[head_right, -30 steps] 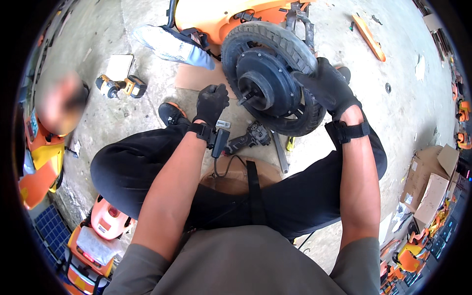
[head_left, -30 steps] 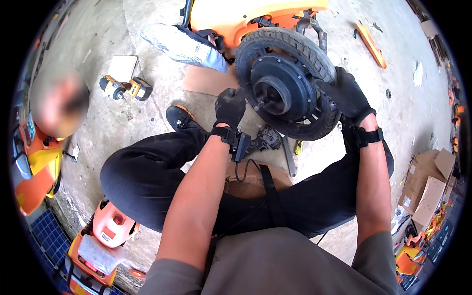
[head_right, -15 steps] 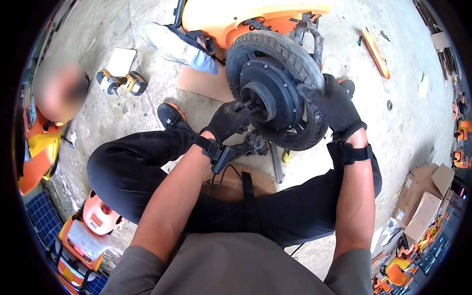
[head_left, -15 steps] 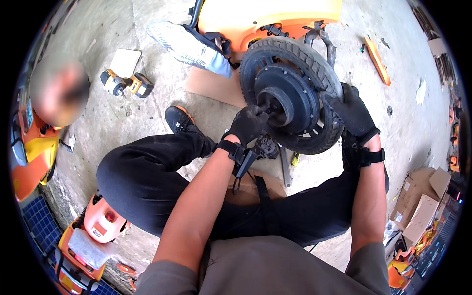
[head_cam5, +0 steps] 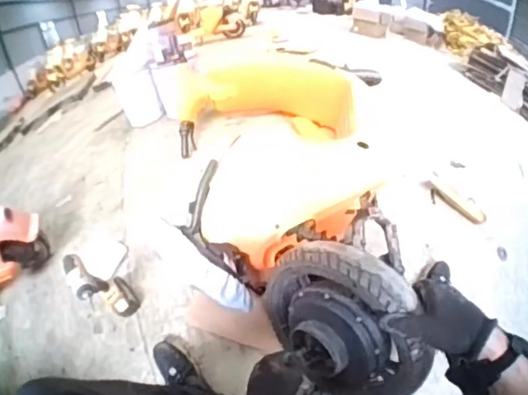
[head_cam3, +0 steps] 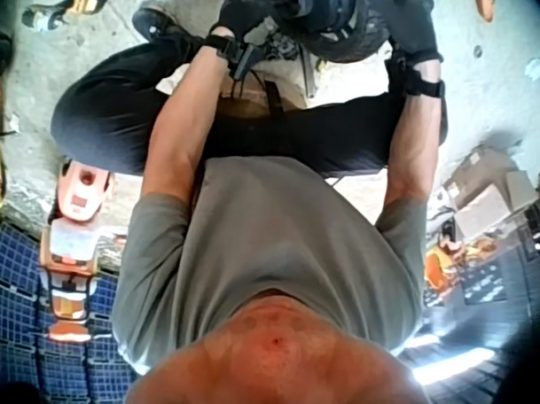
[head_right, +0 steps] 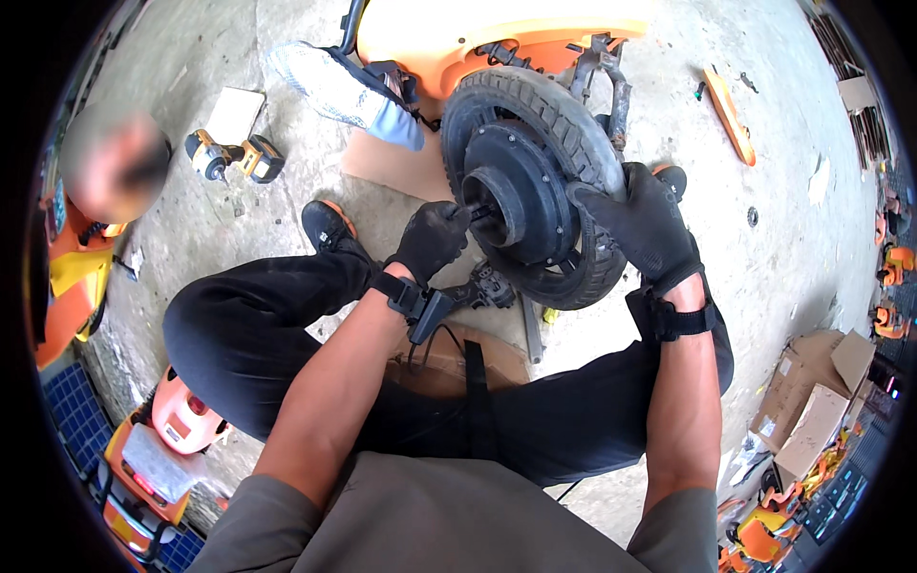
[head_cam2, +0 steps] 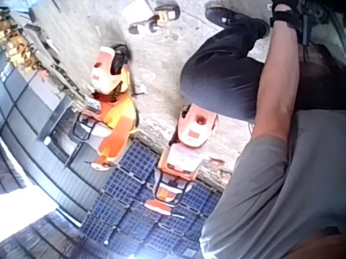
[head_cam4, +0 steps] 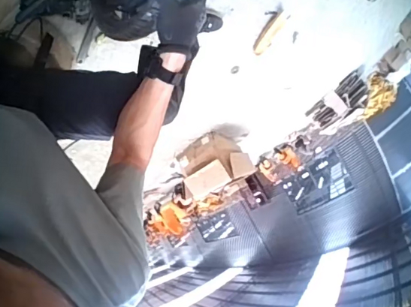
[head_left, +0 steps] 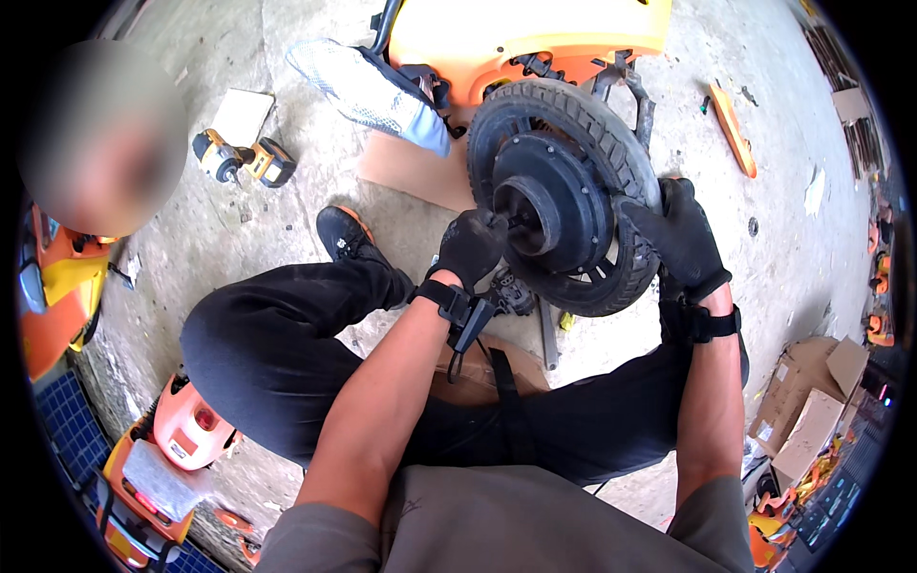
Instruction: The person works on the hub motor of a scooter wheel, rotating the motor assembly by hand while it is attached to the tire.
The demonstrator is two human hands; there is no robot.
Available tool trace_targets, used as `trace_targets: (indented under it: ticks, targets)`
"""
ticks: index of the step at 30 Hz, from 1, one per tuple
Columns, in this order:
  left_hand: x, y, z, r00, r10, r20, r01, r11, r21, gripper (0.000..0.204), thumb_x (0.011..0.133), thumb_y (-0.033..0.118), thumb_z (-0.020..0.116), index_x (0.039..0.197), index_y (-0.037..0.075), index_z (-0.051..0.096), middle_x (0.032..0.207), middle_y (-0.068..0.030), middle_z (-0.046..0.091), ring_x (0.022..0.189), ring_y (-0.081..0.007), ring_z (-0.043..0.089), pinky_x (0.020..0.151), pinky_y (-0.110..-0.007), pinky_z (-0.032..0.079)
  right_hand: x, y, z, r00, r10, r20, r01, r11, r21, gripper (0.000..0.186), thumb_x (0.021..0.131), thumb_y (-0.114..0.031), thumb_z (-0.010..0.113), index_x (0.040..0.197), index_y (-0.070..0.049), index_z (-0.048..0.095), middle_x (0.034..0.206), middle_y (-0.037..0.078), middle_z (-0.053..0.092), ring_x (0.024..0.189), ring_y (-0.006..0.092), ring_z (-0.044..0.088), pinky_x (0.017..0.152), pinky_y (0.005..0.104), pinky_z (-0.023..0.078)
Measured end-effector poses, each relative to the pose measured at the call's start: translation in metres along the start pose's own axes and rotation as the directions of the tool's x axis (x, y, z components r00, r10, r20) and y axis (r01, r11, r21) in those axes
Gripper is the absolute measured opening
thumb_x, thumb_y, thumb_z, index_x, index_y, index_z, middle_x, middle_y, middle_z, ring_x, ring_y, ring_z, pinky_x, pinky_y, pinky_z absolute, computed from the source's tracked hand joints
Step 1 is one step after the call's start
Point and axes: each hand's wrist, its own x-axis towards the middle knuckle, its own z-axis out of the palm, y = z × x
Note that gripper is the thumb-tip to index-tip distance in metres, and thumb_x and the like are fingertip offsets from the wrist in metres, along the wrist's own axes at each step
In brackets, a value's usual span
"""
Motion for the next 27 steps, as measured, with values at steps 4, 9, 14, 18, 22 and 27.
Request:
trace_targets:
  ticks: [4, 9, 14, 18, 22, 27]
  targets:
    - [0.001, 0.001, 0.005, 1.000, 0.004, 0.010, -0.004, 0.999, -0.050, 0.031, 0.092, 0.032, 0.062, 0.092, 0.002, 0.070, 0.095, -0.0261, 0.070, 0.095, -0.0458, 0.065, 0.082, -0.052, 0.052, 0.004, 0.013, 0.000, 0.999, -0.040, -0.033, 0.039, 0.999, -0.030, 0.061, 0.086, -0.043, 0.078, 0.109, 0.011, 0.064, 0.090, 0.020, 0.065, 0.084, 0.0279, 0.065, 0.080, 0.0387, 0.052]
    - [0.008, -0.013, 0.018, 0.993, 0.108, -0.040, -0.104, 0.990, 0.097, 0.031, 0.092, 0.034, 0.061, 0.088, 0.004, 0.070, 0.094, -0.0246, 0.070, 0.095, -0.0458, 0.065, 0.083, -0.052, 0.052, 0.016, 0.026, 0.001, 0.998, -0.058, -0.013, 0.058, 0.998, -0.022, 0.057, 0.088, -0.041, 0.076, 0.107, 0.012, 0.064, 0.096, 0.023, 0.060, 0.091, 0.0289, 0.062, 0.084, 0.0392, 0.050]
    - [-0.005, 0.018, 0.014, 0.995, 0.086, -0.051, -0.075, 0.979, 0.190, 0.031, 0.093, 0.035, 0.060, 0.090, 0.006, 0.070, 0.093, -0.0216, 0.071, 0.093, -0.0443, 0.066, 0.081, -0.052, 0.053, 0.015, 0.031, -0.006, 1.000, 0.000, 0.029, 0.001, 1.000, -0.021, 0.054, 0.089, -0.038, 0.073, 0.111, 0.010, 0.064, 0.100, 0.023, 0.060, 0.095, 0.0277, 0.062, 0.087, 0.0392, 0.050]
    - [-0.008, 0.017, 0.015, 0.985, 0.146, -0.092, -0.129, 0.977, 0.171, 0.029, 0.094, 0.034, 0.059, 0.090, 0.007, 0.070, 0.093, -0.0208, 0.071, 0.093, -0.0434, 0.066, 0.080, -0.052, 0.053, 0.014, 0.024, -0.005, 1.000, 0.002, 0.030, -0.002, 1.000, -0.002, 0.054, 0.089, -0.037, 0.073, 0.117, 0.008, 0.062, 0.101, 0.020, 0.065, 0.092, 0.0252, 0.064, 0.086, 0.0377, 0.051]
    - [-0.001, 0.009, 0.020, 0.986, 0.139, -0.097, -0.126, 0.984, 0.129, 0.029, 0.095, 0.034, 0.058, 0.093, 0.007, 0.069, 0.096, -0.0211, 0.071, 0.094, -0.0434, 0.067, 0.081, -0.053, 0.053, 0.016, 0.023, -0.004, 0.997, 0.034, 0.068, -0.036, 0.999, 0.030, 0.052, 0.090, -0.035, 0.073, 0.119, 0.006, 0.061, 0.104, 0.017, 0.068, 0.094, 0.0223, 0.065, 0.086, 0.0360, 0.051]
    - [0.002, 0.014, 0.028, 0.995, 0.078, -0.067, -0.066, 0.985, 0.158, 0.028, 0.096, 0.033, 0.057, 0.100, 0.007, 0.067, 0.101, -0.0220, 0.070, 0.097, -0.0437, 0.067, 0.084, -0.053, 0.052, 0.014, 0.026, -0.003, 0.998, 0.026, 0.061, -0.030, 0.998, 0.058, 0.048, 0.091, -0.032, 0.072, 0.120, 0.005, 0.061, 0.103, 0.014, 0.070, 0.094, 0.0181, 0.064, 0.086, 0.0342, 0.051]
